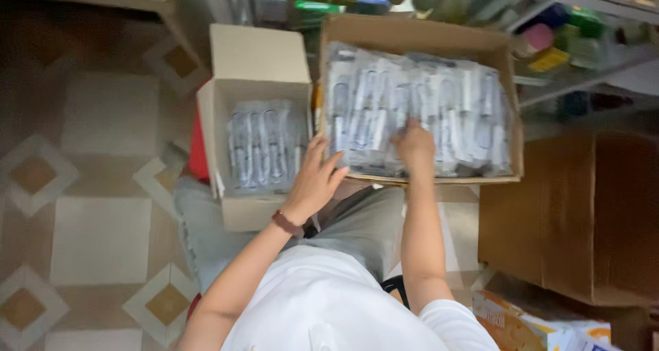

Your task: The person opens a box of Efferalgan, removes a blister pack, and places the box on a shelf. They then handle cash, counting and folding bills, before transferring individually wrapped syringes from one cardboard box to another.

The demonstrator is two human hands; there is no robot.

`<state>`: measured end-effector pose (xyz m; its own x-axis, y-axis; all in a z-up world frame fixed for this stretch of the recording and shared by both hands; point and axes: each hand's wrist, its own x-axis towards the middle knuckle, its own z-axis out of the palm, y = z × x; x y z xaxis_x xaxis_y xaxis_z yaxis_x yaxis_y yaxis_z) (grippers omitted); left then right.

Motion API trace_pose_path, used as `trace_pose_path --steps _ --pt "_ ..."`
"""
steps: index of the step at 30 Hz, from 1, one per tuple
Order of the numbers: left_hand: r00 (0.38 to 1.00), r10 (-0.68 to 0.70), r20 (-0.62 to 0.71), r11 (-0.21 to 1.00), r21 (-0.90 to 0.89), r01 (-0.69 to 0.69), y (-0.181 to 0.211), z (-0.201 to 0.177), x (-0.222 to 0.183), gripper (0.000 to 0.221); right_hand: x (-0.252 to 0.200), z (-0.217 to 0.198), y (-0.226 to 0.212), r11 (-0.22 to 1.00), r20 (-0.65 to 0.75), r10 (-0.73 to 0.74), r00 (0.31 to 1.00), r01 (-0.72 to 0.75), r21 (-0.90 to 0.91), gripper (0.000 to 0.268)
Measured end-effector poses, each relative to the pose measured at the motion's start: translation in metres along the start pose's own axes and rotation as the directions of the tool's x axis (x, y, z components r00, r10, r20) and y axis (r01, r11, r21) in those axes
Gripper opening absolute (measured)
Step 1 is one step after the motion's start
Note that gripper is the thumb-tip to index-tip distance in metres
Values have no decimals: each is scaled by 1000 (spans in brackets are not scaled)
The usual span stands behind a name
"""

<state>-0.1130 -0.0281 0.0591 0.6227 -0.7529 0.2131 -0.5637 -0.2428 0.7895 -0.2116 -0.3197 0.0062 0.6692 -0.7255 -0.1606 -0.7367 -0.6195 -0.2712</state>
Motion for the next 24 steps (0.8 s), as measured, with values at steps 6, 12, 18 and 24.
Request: trace_pose_path --steps 6,12,18,24 --pt "1000 -7 -28 1000 16 7 -2 -8 0 41 -31 -47 -39 870 -204 71 976 40 492 31" --pt "972 -196 -127 803 -589 85 2 -23 -2 50 -92 -35 -86 93 208 -266 941 -190 977 31" --pt "933 -334 132 228 -949 216 -29 -35 3 43 -123 13 -124 -152 419 -576 702 -596 789 35" --pt "911 -401 93 359 -900 249 -45 -58 7 41 -125 -10 -144 309 368 -298 881 -276 910 45"
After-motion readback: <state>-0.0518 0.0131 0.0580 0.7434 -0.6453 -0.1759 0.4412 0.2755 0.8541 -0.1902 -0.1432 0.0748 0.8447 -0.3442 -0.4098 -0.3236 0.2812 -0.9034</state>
